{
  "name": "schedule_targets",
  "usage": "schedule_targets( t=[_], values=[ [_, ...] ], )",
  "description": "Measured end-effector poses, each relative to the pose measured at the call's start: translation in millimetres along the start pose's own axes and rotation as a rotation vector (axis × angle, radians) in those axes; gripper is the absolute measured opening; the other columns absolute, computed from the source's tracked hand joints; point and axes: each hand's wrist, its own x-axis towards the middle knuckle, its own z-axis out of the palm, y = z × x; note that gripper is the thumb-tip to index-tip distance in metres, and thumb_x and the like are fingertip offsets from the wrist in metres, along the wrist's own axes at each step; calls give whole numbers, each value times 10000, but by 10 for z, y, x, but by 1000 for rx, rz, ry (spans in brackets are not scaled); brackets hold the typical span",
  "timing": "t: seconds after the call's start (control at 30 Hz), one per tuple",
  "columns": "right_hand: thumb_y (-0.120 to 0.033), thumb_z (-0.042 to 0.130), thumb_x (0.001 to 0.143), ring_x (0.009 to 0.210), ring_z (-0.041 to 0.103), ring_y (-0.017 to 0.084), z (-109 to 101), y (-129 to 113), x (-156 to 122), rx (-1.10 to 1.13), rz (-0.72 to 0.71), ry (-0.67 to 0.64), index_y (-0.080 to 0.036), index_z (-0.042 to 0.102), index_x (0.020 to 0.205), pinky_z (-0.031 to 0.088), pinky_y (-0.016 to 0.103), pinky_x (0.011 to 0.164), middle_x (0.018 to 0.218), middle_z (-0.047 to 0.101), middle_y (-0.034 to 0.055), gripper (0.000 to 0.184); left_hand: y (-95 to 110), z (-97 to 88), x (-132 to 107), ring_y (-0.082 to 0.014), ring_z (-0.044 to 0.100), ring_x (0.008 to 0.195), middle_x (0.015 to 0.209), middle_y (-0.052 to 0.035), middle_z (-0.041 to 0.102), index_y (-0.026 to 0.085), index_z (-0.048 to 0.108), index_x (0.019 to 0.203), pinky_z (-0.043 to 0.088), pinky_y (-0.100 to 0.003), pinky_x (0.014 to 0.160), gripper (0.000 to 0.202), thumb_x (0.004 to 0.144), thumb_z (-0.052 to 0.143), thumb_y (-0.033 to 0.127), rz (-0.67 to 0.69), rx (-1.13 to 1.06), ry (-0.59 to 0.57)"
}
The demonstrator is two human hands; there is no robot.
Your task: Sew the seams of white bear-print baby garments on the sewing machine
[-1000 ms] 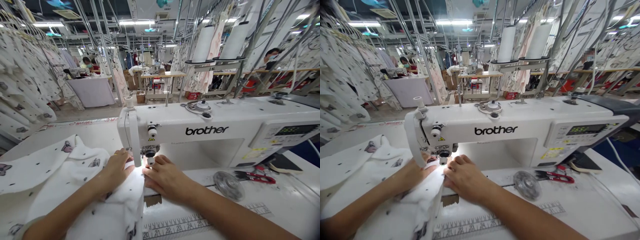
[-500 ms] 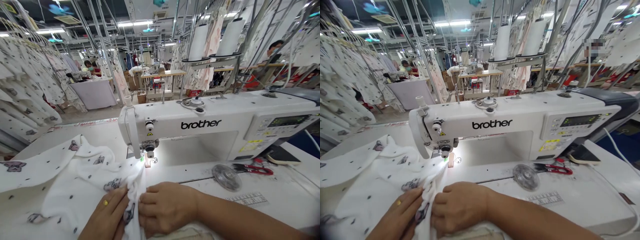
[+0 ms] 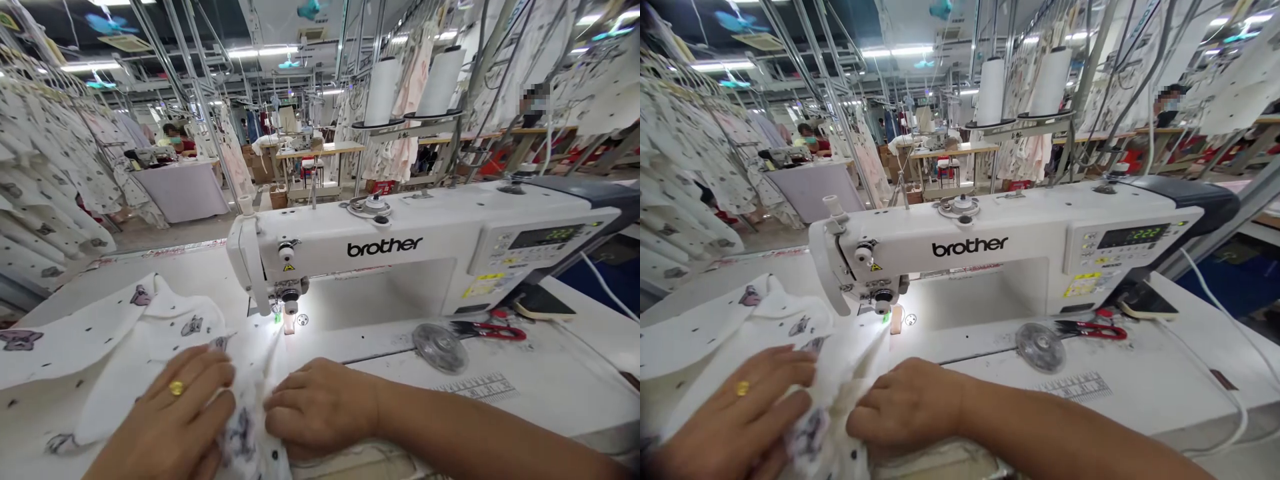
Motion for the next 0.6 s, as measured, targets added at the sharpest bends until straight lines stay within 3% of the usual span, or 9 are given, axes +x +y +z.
schedule_targets(
  t=[0.1, 0.2, 0.27, 0.37, 0.43, 0.6],
  values=[
    [-199, 494, 948, 672, 555, 133, 12, 19, -9, 58, -69, 17, -188, 528, 814, 383, 268, 535, 710, 586, -24, 139, 67, 115, 55, -222, 612, 1074, 1041, -43, 684, 215, 567, 955, 306, -386, 1139, 354, 647, 452, 82, 90, -89, -49],
    [-162, 515, 928, 626, 531, 139, 3, 14, 9, 8, -120, 58, -173, 532, 773, 389, 281, 552, 666, 546, -15, 157, 120, 269, 30, -180, 676, 918, 980, -30, 713, 222, 554, 1056, 494, -288, 977, 440, 657, 443, 74, 21, -169, -63],
    [-134, 526, 890, 606, 522, 143, -7, 8, 19, -34, -117, 70, -175, 513, 699, 387, 282, 541, 642, 530, -5, 196, 135, 340, -29, -176, 669, 1001, 1099, -47, 700, 227, 530, 1154, 546, -238, 880, 461, 725, 439, 86, -83, -201, -93],
    [-129, 546, 853, 580, 511, 144, -3, -2, 15, -54, -91, 87, -185, 488, 649, 362, 282, 499, 623, 514, -7, 219, 137, 417, -115, -184, 562, 1227, 1367, -57, 568, 245, 475, 1301, 510, -264, 978, 444, 871, 419, 151, -233, -205, -97],
    [-135, 559, 846, 575, 510, 142, 20, -13, 5, -44, -77, 92, -189, 483, 646, 342, 279, 476, 623, 510, -13, 220, 134, 461, -130, -199, 493, 1304, 1440, -48, 502, 256, 493, 1308, 451, -304, 1060, 397, 917, 441, 214, -264, -205, -85],
    [-122, 536, 876, 579, 505, 144, 83, -62, -13, 19, -24, 63, -191, 501, 670, 297, 282, 434, 625, 506, -19, 220, 111, 529, -68, -190, 519, 1272, 1306, -36, 622, 251, 566, 1254, 357, -332, 1136, 337, 944, 436, 264, -212, -180, -78]
  ],
)
